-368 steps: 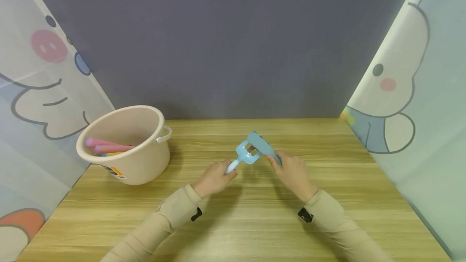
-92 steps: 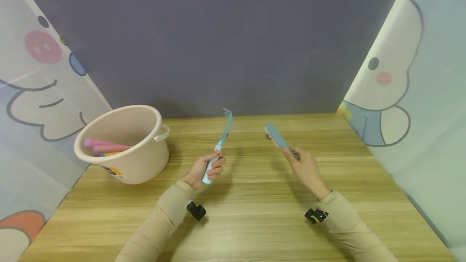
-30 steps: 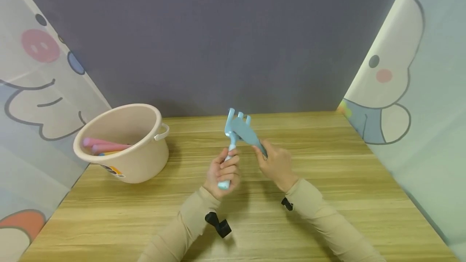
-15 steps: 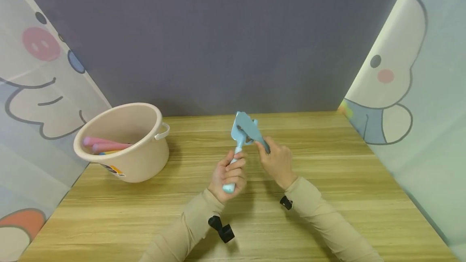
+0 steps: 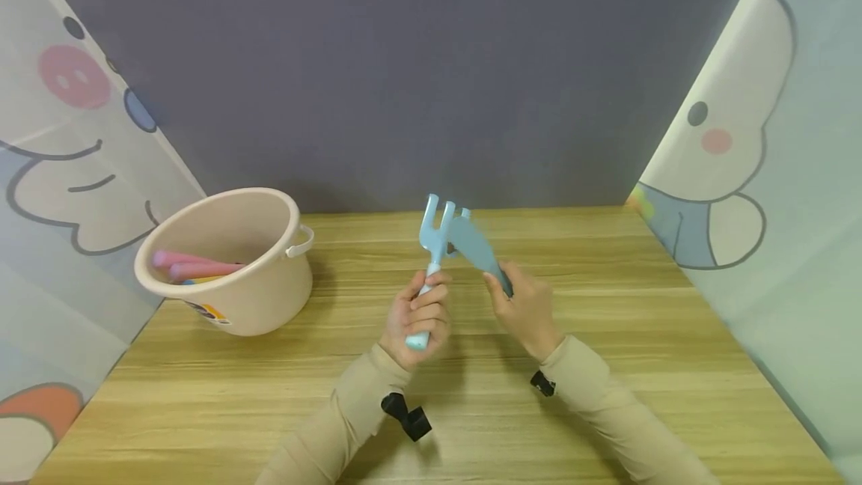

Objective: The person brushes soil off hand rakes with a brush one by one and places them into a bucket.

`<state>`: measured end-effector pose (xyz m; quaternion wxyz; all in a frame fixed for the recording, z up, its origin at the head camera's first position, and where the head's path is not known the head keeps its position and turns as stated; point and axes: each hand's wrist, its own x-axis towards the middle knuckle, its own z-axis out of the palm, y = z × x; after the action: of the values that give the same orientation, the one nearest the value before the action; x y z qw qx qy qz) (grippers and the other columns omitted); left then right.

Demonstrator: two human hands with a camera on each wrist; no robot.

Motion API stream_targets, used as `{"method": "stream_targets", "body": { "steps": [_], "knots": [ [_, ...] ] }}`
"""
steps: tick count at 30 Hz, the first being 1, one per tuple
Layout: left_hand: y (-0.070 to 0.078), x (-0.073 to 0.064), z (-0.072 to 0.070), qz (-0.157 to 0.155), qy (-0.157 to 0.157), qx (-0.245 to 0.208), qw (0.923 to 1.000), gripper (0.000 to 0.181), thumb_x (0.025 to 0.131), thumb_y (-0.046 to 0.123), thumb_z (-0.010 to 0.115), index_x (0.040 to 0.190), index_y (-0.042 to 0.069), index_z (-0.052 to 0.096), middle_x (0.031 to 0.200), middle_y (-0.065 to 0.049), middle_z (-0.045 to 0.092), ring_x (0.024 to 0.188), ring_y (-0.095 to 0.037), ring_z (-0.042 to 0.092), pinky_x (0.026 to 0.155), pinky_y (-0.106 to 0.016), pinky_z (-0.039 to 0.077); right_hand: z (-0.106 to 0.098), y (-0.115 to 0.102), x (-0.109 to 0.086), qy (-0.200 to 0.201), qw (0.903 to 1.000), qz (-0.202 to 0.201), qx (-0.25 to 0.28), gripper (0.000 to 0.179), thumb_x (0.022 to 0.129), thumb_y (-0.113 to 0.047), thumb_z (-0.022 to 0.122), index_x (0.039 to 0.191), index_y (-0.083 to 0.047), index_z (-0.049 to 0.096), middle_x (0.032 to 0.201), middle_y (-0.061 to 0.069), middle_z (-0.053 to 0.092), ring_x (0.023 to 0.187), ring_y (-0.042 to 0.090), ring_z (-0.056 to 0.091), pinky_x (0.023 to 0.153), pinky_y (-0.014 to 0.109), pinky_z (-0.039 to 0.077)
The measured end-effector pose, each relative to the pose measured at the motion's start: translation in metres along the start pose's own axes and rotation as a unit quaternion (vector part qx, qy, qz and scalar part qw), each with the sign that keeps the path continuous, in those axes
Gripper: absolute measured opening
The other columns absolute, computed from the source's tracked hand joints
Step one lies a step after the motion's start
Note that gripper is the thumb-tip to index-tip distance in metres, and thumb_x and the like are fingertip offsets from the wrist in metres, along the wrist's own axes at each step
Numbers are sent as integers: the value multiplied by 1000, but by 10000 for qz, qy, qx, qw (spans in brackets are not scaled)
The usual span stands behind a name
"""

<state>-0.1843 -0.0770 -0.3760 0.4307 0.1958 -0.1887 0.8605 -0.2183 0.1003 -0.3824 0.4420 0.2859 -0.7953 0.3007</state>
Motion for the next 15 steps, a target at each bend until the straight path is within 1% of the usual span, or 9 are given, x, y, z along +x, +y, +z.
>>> {"method": "stream_targets", "body": {
  "steps": [3, 5, 8, 11, 15],
  "knots": [
    [-1, 2, 1, 20, -10, -19, 10000, 26, 99, 29, 36, 89, 7, 44, 57, 8, 29, 39, -1, 29, 37, -12, 28, 3, 0, -1, 82, 9997, -232, -87, 52, 97, -38, 38, 78, 6, 58, 47, 1, 46, 34, 5, 33, 32, 15, 24],
    [-3, 3, 1, 35, 2, -67, 10000, 25, 99, 29, 37, 89, 7, 44, 57, 8, 29, 39, -1, 28, 37, -12, 28, 5, -1, -2, 152, 9995, -263, -118, 50, 97, -37, 39, 78, 5, 58, 46, 0, 45, 34, 4, 31, 32, 15, 22],
    [-5, 4, 1, 77, 7, -214, 9997, 27, 99, 30, 35, 89, 7, 44, 57, 8, 29, 39, -1, 27, 37, -12, 28, 7, -2, -3, 159, 9995, -224, -180, 49, 97, -37, 39, 79, 4, 58, 46, 0, 44, 35, 4, 30, 32, 15, 21],
    [-6, 4, 0, 79, -2, -349, 9994, 25, 98, 29, 37, 89, 7, 43, 58, 8, 29, 39, -1, 27, 37, -12, 28, 7, -4, -3, 55, 9995, -141, -272, 48, 97, -38, 39, 79, 3, 58, 46, -1, 44, 35, 3, 29, 32, 14, 20],
    [-5, 4, 0, -11, -29, -330, 9995, 21, 98, 25, 40, 88, 7, 43, 57, 8, 29, 39, -1, 27, 37, -11, 27, 6, -6, -2, -73, 9993, -11, -370, 49, 97, -39, 38, 80, 1, 59, 46, -1, 44, 36, 1, 27, 33, 14, 18]
  ]
}}
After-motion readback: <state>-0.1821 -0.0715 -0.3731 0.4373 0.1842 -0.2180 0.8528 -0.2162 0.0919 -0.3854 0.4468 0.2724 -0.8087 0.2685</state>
